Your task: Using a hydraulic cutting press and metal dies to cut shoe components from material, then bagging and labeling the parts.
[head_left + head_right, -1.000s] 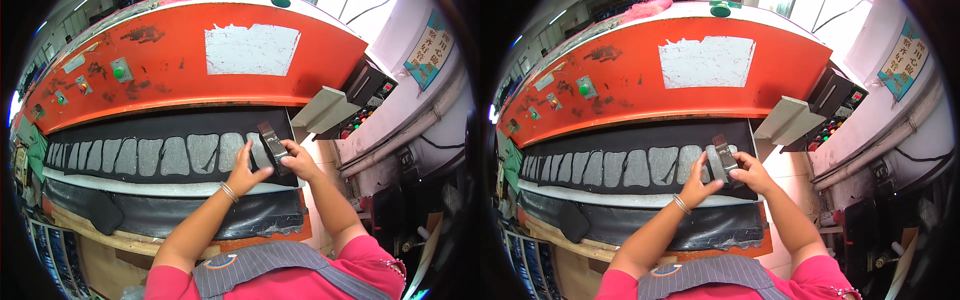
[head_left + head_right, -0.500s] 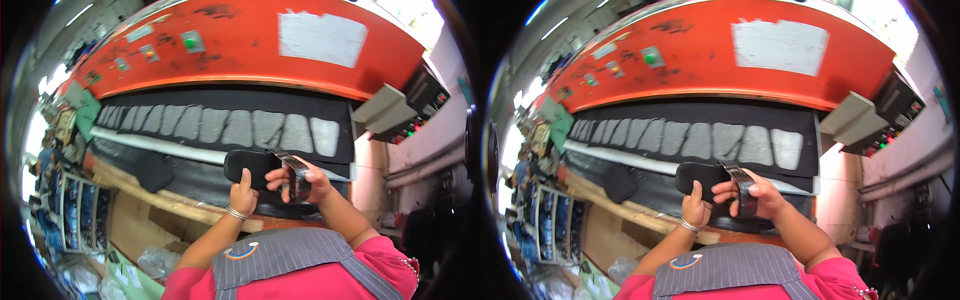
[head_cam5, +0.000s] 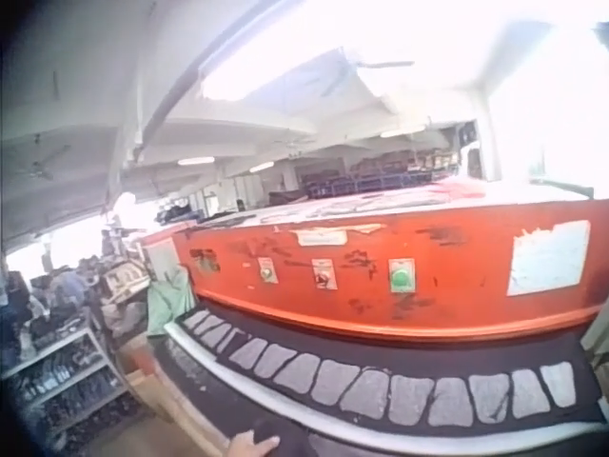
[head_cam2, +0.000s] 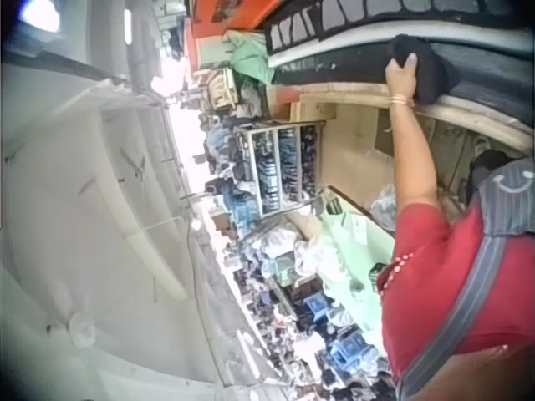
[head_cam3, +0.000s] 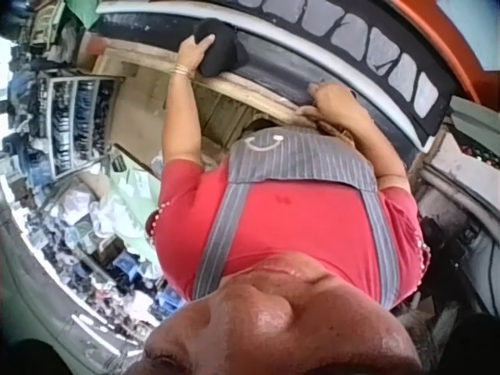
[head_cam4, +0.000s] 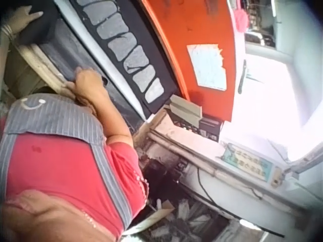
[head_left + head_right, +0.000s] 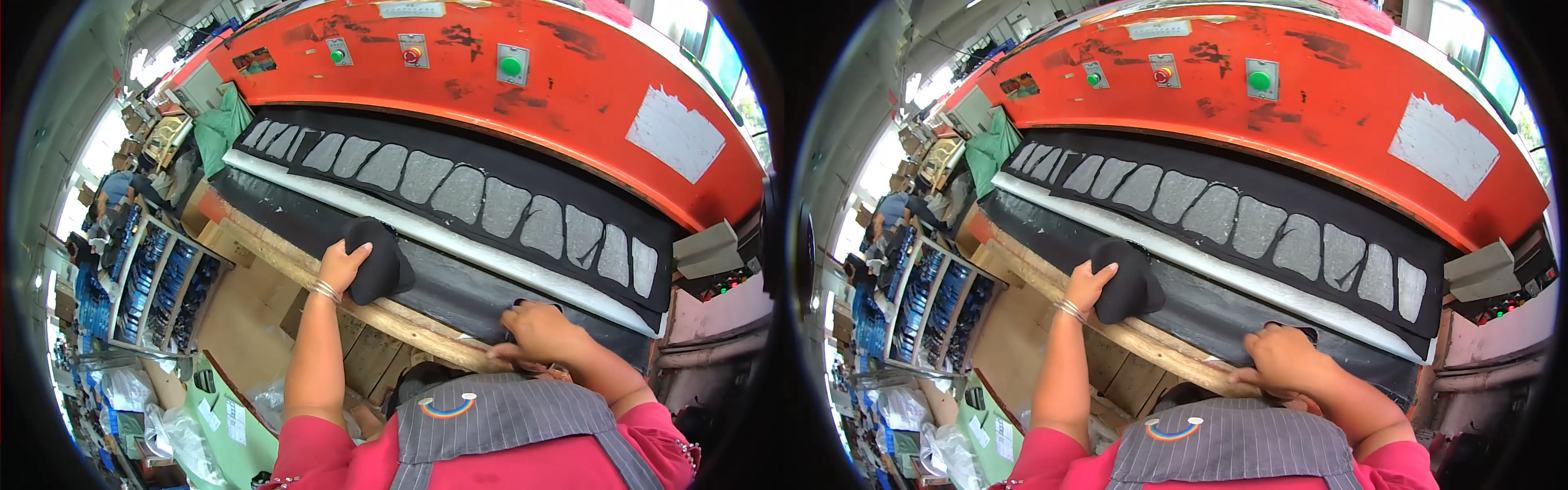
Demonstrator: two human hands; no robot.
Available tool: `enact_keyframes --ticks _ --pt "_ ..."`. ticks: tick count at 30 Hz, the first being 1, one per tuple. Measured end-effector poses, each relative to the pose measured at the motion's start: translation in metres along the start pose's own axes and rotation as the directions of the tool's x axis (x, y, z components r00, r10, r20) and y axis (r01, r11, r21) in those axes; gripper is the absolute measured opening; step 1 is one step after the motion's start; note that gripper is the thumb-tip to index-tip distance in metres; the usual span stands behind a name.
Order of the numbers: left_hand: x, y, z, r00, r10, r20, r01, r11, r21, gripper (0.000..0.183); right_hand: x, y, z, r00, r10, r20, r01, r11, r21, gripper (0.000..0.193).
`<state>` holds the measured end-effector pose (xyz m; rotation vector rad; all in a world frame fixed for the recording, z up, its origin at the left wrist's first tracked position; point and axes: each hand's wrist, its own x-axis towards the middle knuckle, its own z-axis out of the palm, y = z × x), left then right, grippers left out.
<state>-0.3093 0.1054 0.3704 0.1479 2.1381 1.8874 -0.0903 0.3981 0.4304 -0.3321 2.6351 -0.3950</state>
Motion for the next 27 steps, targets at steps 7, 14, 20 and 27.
enact_keyframes --ticks 7,14,20,27 --pt "0.088 -0.046 -0.083 0.959 0.285 -0.002 -0.182 0.619 0.764 0.048 0.173 -0.014 0.009 0.973 0.228 -0.042 -0.154 0.773 0.615 0.075" --pt "0.091 -0.045 -0.066 0.976 -0.133 0.171 -0.119 0.334 0.935 0.057 0.253 -0.052 0.019 0.926 0.364 0.095 -0.256 0.423 0.869 0.081" --pt "0.092 -0.046 -0.076 0.967 -0.001 0.256 -0.149 0.811 0.565 0.036 0.242 -0.062 0.05 0.888 0.46 -0.017 -0.064 0.16 0.985 0.07" --pt "0.062 -0.032 -0.086 0.955 0.286 -0.084 -0.243 0.911 0.334 0.012 0.226 -0.066 0.047 0.934 0.356 0.007 -0.026 0.049 0.998 0.055"
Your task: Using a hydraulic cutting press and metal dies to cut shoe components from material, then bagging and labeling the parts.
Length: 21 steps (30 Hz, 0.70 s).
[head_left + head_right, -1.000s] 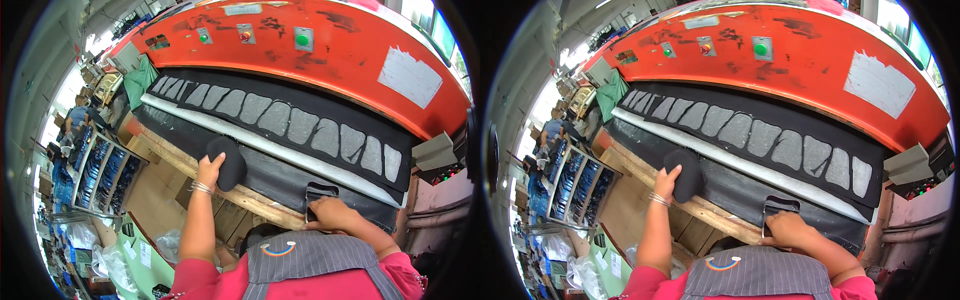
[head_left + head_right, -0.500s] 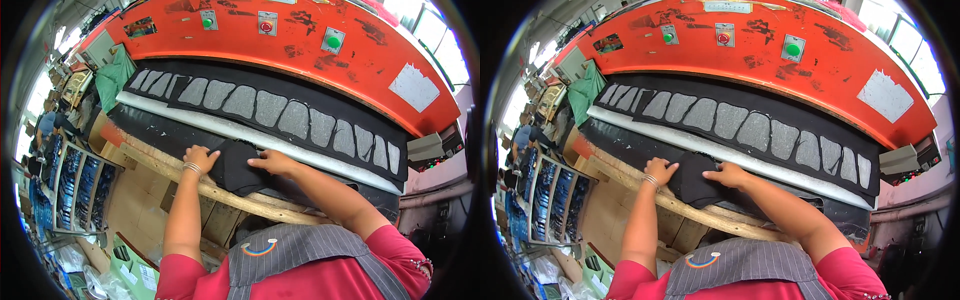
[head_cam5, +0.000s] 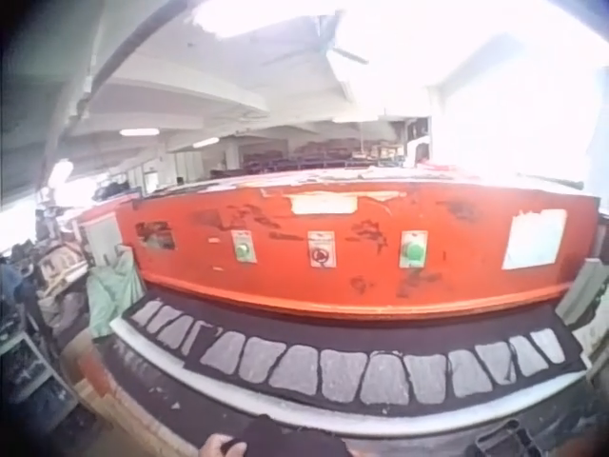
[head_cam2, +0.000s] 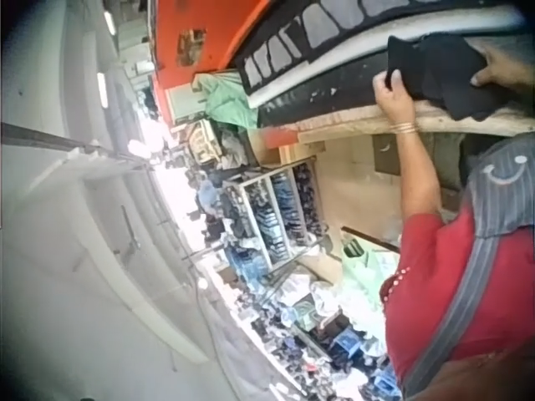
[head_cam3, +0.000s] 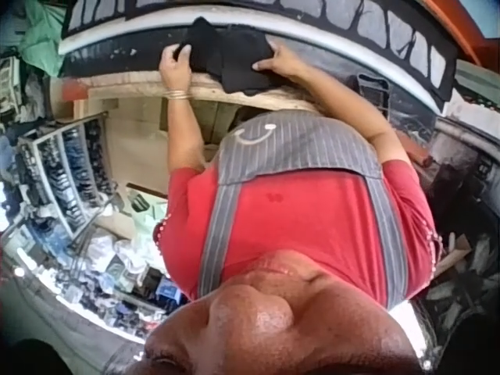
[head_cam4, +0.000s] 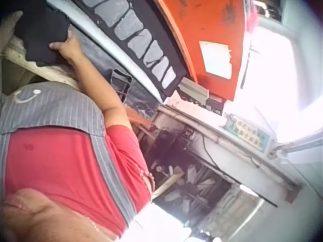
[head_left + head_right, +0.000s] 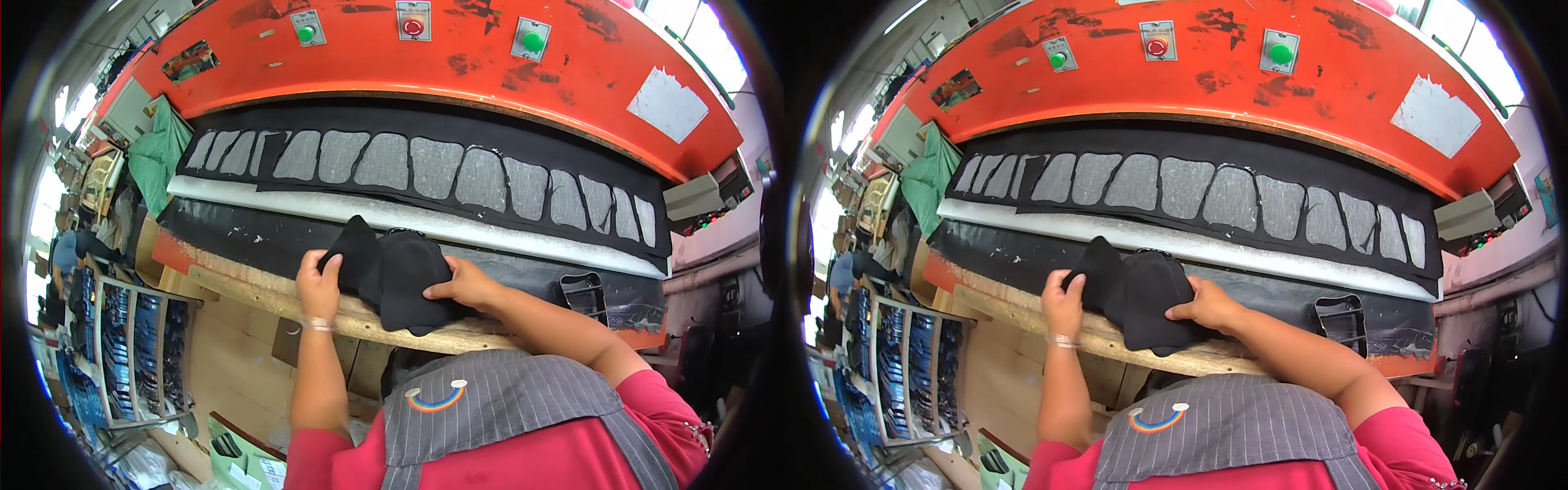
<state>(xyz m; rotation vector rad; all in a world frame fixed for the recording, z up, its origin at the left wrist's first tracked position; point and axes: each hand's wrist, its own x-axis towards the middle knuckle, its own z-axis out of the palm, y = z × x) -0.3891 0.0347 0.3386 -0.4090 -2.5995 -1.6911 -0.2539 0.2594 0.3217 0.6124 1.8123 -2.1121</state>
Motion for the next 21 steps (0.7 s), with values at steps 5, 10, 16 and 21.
enact_keyframes --ticks 5,10,16,21 --pt "-0.02 0.048 -0.03 0.683 0.73 0.032 -0.731 0.682 0.031 0.023 -0.009 -0.003 -0.002 0.999 -0.035 0.012 0.033 0.988 0.149 0.053" --pt "-0.04 0.064 -0.033 0.632 0.774 0.041 -0.771 0.634 -0.056 0.026 -0.001 0.006 -0.005 0.998 -0.058 0.018 0.056 0.993 0.105 0.055" --pt "-0.053 0.075 -0.031 0.629 0.77 0.105 -0.763 0.638 -0.102 0.021 -0.004 0.002 -0.004 0.986 -0.04 -0.162 0.003 0.975 -0.223 0.07" --pt "-0.069 0.079 -0.026 0.639 0.762 0.101 -0.753 0.647 -0.116 0.022 -0.035 -0.012 0.003 0.786 -0.59 -0.183 0.335 0.656 -0.676 0.089"
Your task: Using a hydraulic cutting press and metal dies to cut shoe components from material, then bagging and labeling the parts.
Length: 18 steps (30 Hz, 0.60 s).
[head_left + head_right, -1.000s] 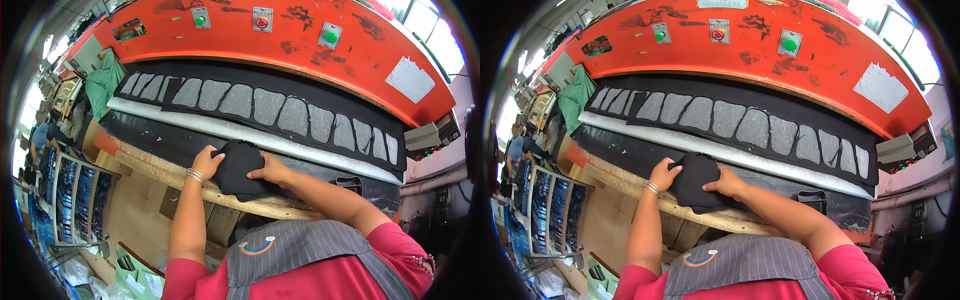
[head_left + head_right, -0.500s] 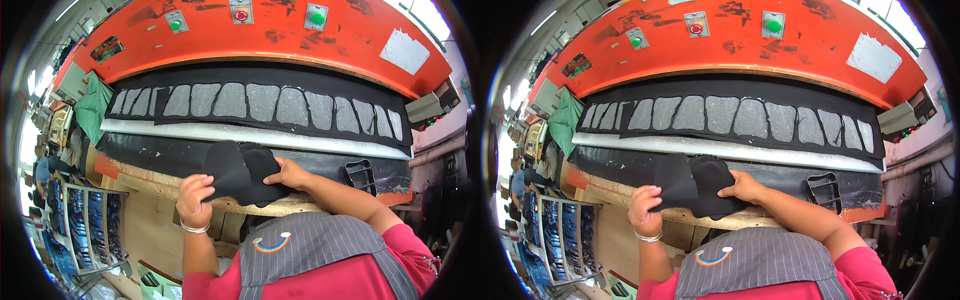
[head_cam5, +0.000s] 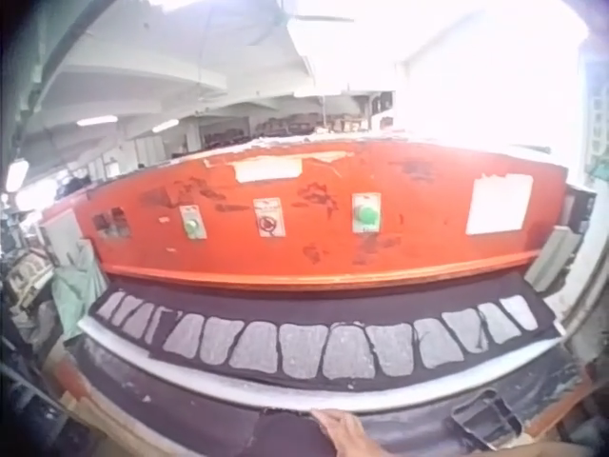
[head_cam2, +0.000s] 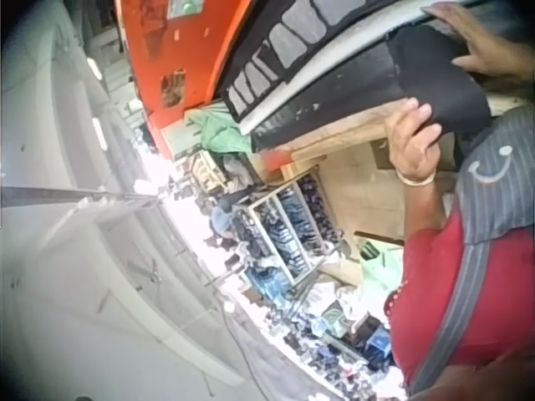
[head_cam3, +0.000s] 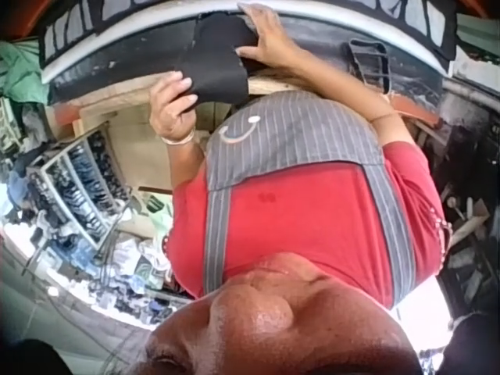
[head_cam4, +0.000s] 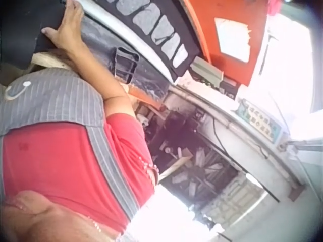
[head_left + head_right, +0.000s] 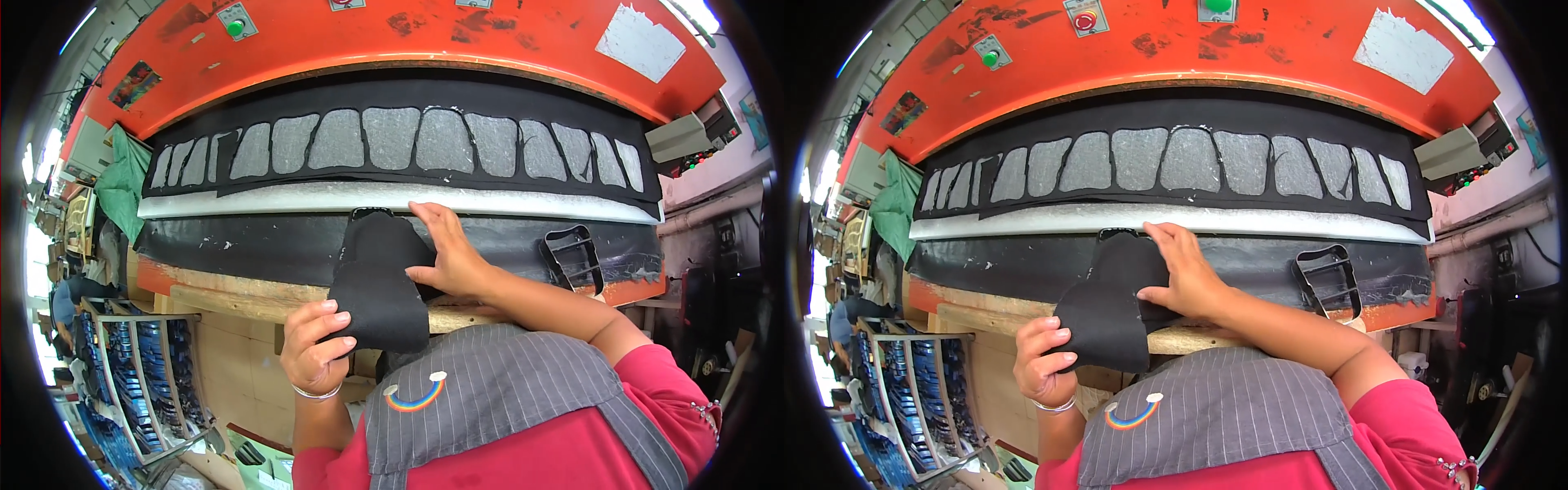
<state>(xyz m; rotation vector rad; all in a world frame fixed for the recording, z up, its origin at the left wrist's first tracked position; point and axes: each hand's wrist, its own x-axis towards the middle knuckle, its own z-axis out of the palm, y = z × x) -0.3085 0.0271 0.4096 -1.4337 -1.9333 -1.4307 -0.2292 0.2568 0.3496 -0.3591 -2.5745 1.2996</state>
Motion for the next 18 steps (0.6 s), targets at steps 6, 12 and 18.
enact_keyframes --ticks 6,12,18 --pt "-0.003 0.015 0.019 0.999 -0.005 0.041 0.008 0.996 -0.087 0.022 0.0 0.002 -0.014 0.883 -0.468 -0.039 0.467 0.866 0.181 0.053" --pt "-0.008 0.021 0.034 0.997 0.009 0.076 0.004 0.986 -0.168 0.024 -0.001 -0.007 -0.059 0.756 -0.527 -0.388 0.584 0.811 0.036 0.033" --pt "0.0 0.024 0.05 0.993 0.077 0.087 -0.058 0.977 -0.204 0.029 -0.013 0.001 -0.077 0.732 -0.557 -0.394 0.593 0.804 -0.036 0.026"
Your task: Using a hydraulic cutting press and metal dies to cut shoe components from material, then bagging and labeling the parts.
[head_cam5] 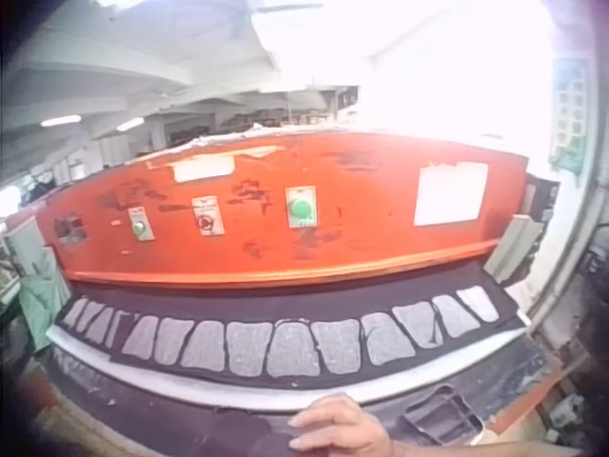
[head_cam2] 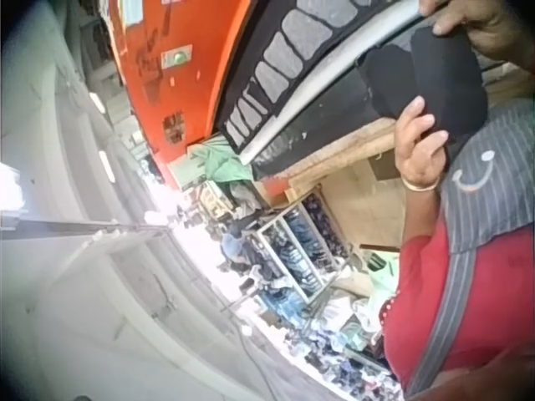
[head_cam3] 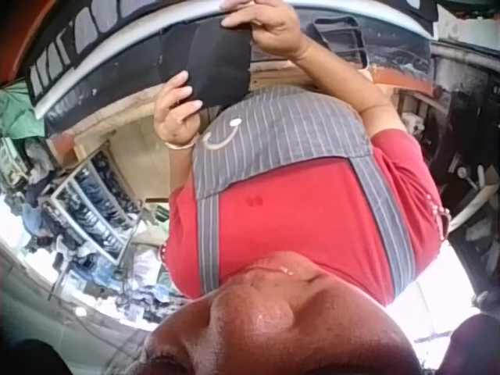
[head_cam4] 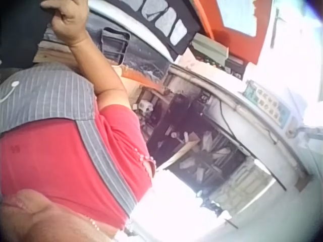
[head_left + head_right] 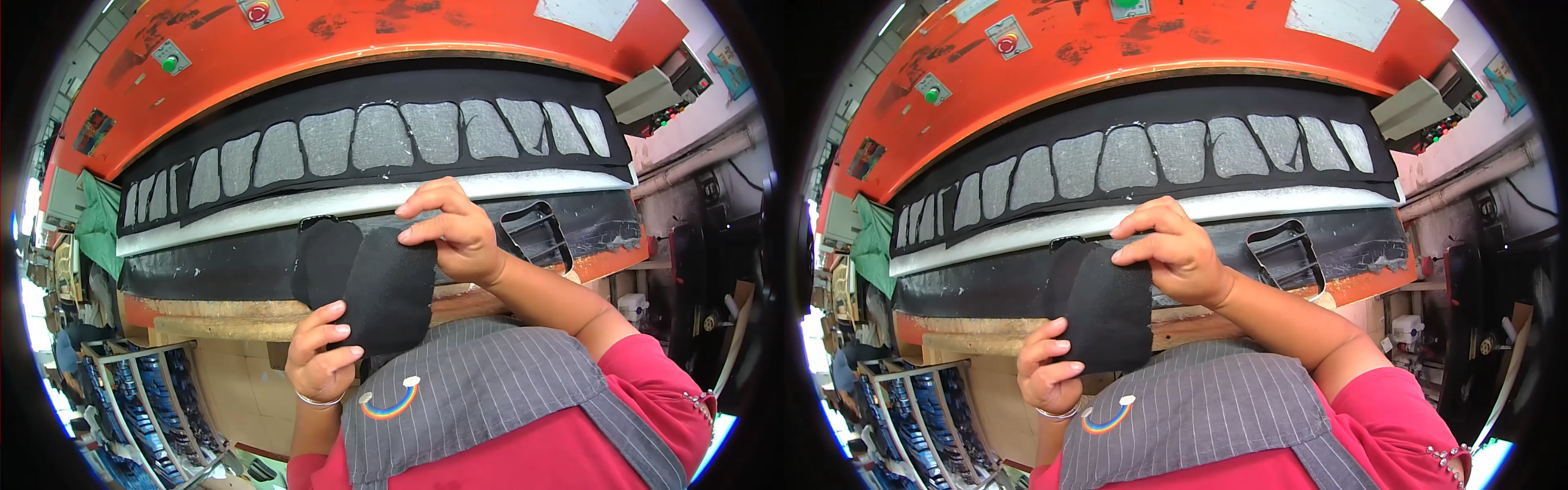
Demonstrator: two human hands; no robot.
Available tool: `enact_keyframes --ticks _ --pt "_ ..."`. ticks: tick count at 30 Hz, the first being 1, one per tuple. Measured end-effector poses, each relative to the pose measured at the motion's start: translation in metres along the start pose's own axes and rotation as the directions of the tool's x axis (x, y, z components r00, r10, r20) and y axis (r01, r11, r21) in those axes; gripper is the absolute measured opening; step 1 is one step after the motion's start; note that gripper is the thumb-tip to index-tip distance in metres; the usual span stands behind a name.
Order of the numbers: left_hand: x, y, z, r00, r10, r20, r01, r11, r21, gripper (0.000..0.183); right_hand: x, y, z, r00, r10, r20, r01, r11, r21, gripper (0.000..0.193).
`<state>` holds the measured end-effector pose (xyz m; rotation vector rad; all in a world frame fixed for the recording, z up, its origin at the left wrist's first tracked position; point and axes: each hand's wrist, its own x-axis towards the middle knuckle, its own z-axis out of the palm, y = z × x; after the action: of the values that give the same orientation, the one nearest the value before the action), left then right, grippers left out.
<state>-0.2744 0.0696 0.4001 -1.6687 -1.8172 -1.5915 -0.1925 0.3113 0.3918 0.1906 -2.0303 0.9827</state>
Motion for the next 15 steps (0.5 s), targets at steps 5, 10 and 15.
enact_keyframes --ticks 5,10,15 --pt "-0.006 0.015 0.017 0.618 -0.785 0.038 0.728 0.554 -0.403 0.01 -0.015 0.0 -0.002 0.702 0.671 0.239 -0.563 0.318 0.763 0.014" --pt "-0.012 0.017 0.027 0.392 -0.827 0.403 0.721 0.004 -0.692 0.011 -0.016 -0.004 -0.006 0.514 0.795 0.322 -0.714 0.188 0.674 0.016" --pt "-0.02 0.016 0.026 0.411 -0.725 0.552 0.8 -0.003 -0.6 0.014 -0.014 -0.007 -0.009 0.508 0.814 0.282 -0.765 0.276 0.582 0.02"
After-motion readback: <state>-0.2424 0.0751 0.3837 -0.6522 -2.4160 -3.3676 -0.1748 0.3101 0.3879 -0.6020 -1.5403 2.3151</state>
